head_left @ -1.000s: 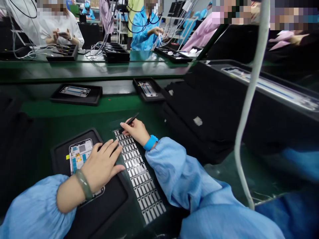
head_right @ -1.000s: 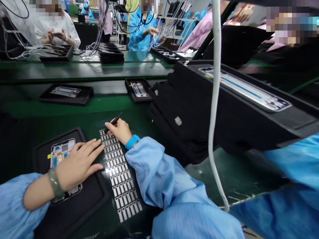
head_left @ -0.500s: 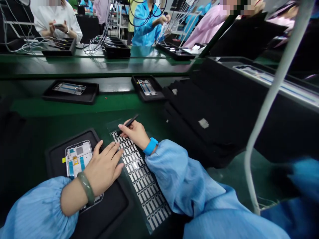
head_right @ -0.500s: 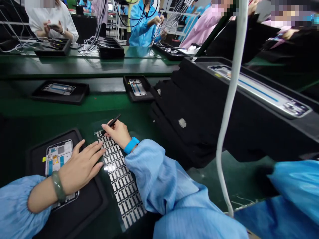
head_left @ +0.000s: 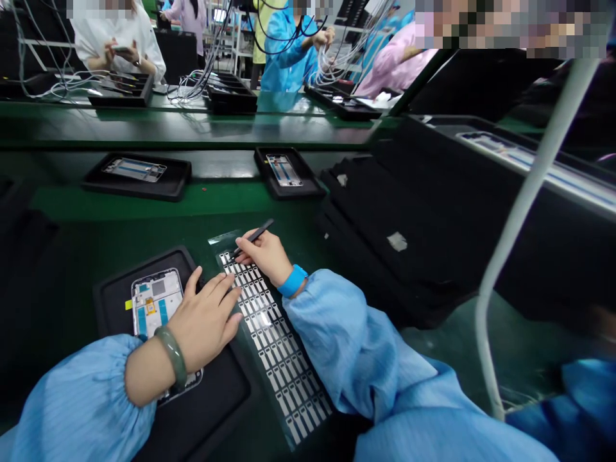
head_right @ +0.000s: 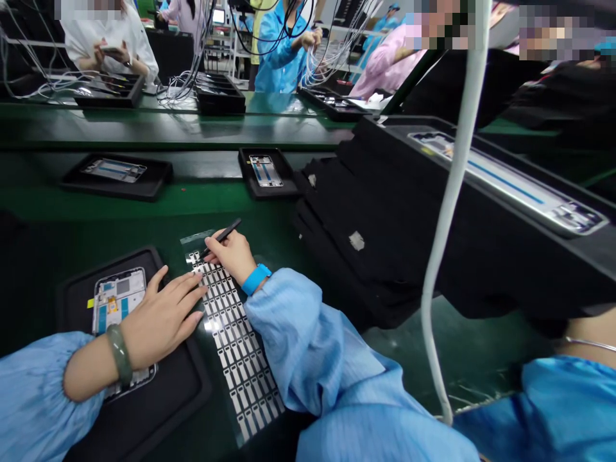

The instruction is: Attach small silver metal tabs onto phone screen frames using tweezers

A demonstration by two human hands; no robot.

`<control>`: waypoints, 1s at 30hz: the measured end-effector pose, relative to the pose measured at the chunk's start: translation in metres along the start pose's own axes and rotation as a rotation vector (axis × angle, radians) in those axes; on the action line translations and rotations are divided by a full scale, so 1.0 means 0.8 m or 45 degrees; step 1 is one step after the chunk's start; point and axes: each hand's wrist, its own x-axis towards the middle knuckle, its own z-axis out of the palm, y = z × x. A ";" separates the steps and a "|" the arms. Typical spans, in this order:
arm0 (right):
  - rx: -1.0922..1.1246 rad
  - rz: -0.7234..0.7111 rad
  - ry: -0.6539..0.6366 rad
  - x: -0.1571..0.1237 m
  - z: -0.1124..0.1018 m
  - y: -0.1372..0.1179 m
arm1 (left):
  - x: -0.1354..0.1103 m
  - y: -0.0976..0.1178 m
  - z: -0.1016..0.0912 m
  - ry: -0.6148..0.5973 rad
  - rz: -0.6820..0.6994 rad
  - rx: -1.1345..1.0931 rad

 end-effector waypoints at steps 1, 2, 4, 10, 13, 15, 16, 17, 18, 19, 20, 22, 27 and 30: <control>0.085 0.017 -0.011 -0.003 -0.001 -0.007 | 0.000 -0.002 -0.001 -0.018 -0.001 -0.036; 0.167 0.020 -0.027 -0.008 -0.002 -0.015 | -0.001 -0.004 -0.002 -0.034 0.003 -0.083; 0.296 -0.014 -0.066 -0.020 -0.002 -0.032 | -0.003 -0.008 -0.007 -0.023 -0.006 -0.211; 0.390 -0.099 -0.194 -0.060 0.030 -0.060 | -0.013 -0.022 -0.043 0.209 -0.497 -0.988; 0.377 -0.137 -0.279 -0.071 0.052 -0.062 | -0.020 -0.031 -0.062 0.139 -0.640 -1.232; 0.342 -0.172 -0.334 -0.074 0.062 -0.065 | -0.026 -0.038 -0.069 0.102 -0.685 -1.269; 0.314 -0.189 -0.364 -0.075 0.066 -0.068 | -0.030 -0.040 -0.071 0.087 -0.702 -1.283; 0.280 -0.205 -0.399 -0.075 0.068 -0.071 | -0.034 -0.043 -0.073 0.061 -0.712 -1.298; 0.244 -0.219 -0.443 -0.075 0.070 -0.074 | -0.038 -0.045 -0.075 0.025 -0.717 -1.317; 0.208 -0.229 -0.501 -0.075 0.072 -0.077 | -0.041 -0.047 -0.076 -0.014 -0.720 -1.338; 0.178 -0.231 -0.567 -0.074 0.073 -0.080 | -0.045 -0.048 -0.078 -0.056 -0.723 -1.356; 0.144 -0.222 -0.688 -0.071 0.076 -0.084 | -0.053 -0.053 -0.082 -0.150 -0.707 -1.361; 0.244 -0.157 -0.646 -0.049 0.090 -0.078 | -0.082 -0.087 -0.072 -0.025 -0.637 -0.901; 0.317 -0.079 -0.566 -0.033 0.104 -0.065 | -0.101 -0.112 -0.051 0.189 -0.510 -0.327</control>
